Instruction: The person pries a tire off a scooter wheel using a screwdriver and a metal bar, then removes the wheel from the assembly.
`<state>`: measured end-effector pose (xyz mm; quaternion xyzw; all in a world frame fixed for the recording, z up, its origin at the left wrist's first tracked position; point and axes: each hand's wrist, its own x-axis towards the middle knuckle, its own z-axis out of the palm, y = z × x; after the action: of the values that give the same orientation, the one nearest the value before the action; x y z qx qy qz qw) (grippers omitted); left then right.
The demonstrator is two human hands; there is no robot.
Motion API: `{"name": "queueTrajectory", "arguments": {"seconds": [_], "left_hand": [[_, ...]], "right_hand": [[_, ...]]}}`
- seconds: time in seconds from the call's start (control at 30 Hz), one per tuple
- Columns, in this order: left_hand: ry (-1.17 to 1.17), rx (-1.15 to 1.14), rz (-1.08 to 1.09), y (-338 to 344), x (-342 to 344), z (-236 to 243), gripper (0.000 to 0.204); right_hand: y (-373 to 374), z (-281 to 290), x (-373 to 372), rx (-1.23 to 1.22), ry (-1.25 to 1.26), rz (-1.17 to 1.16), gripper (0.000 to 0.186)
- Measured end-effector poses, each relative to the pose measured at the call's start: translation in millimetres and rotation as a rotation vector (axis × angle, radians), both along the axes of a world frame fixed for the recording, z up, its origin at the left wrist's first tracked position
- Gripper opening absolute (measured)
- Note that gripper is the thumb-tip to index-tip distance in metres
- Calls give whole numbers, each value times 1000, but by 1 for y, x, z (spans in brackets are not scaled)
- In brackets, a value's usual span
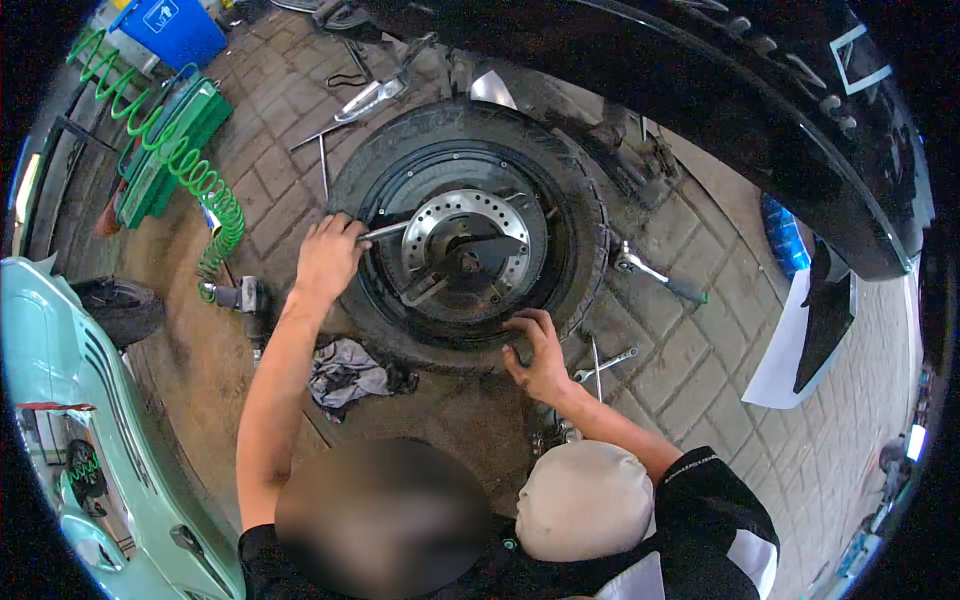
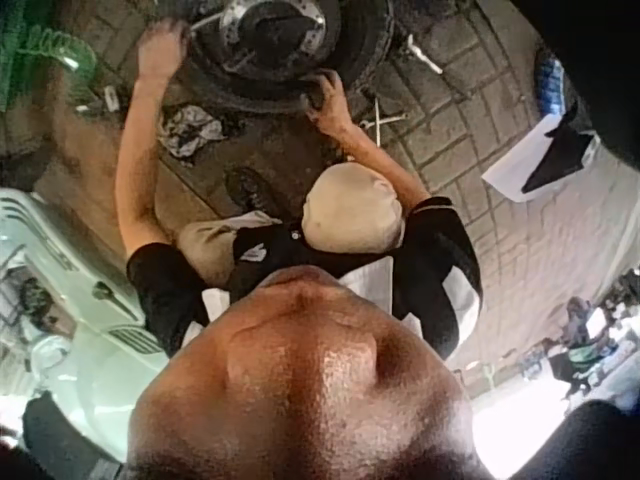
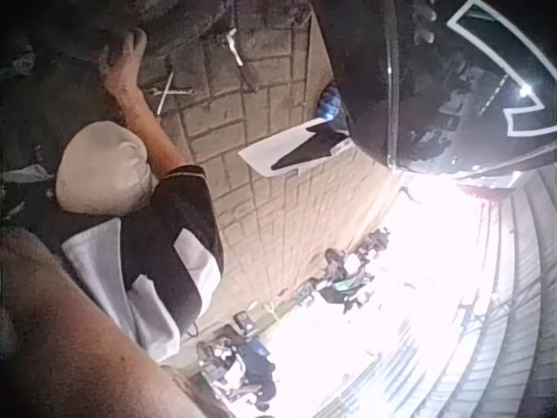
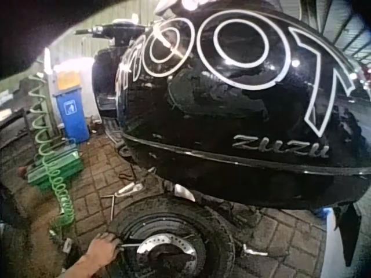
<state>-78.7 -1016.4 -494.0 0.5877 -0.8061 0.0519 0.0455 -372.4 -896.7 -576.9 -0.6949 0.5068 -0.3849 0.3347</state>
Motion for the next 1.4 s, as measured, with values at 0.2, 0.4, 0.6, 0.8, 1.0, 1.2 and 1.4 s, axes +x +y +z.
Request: {"name": "queueTrajectory", "arguments": {"seconds": [0.2,0.4,0.6,0.8,1.0,1.2,1.4], "left_hand": [[142,-137,2,5,14,-16,21],[184,-206,-18,2,13,-14,18],[166,-157,3,2,19,-15,21],[263,-160,-12,1,29,-17,19],[207,-187,87,-7,19,23,17],[466,-240,185,2,35,104,16],[424,-377,-184,70,-47,145,19]], "right_hand": [[-19,1,12,47,-14,23,31],[-30,-4,13,33,-8,6,32],[-33,-6,-19,-8,59,-78,29],[-22,-10,-44,70,63,-108,25],[-60,18,-18,-83,53,-40,28],[-113,67,63,-394,62,80,42],[-132,101,120,-650,26,120,49]]}}
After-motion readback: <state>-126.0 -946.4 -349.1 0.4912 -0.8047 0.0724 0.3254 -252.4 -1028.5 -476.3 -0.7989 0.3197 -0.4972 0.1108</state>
